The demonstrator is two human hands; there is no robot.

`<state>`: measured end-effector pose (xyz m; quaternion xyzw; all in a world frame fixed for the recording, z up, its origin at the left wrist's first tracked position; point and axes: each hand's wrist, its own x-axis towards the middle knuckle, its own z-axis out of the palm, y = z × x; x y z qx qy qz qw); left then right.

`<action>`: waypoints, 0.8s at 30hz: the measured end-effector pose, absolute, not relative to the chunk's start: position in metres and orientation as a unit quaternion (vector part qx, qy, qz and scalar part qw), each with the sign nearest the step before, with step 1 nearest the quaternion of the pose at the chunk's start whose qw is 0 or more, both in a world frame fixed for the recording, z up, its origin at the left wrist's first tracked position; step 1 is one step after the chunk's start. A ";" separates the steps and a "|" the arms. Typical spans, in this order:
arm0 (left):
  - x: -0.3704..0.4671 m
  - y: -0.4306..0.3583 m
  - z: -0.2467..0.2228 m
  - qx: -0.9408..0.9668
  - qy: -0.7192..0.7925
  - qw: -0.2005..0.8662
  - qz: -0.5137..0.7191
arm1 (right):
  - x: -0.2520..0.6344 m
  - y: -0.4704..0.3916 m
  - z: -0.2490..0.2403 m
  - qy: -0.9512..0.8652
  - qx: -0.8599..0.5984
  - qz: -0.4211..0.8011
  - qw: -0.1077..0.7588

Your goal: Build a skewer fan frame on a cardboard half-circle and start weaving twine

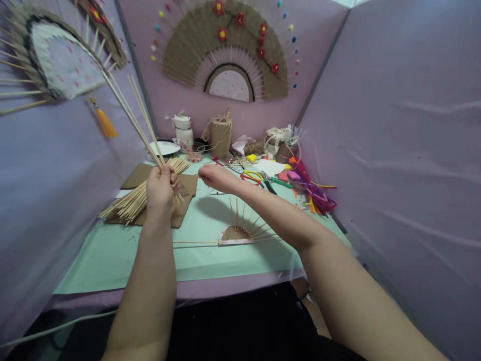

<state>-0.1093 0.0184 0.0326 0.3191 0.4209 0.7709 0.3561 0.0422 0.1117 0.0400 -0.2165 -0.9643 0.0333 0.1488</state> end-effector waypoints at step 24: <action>-0.095 0.023 0.027 0.316 0.470 0.362 0.740 | 0.096 0.051 0.010 -0.763 -0.318 0.426 0.368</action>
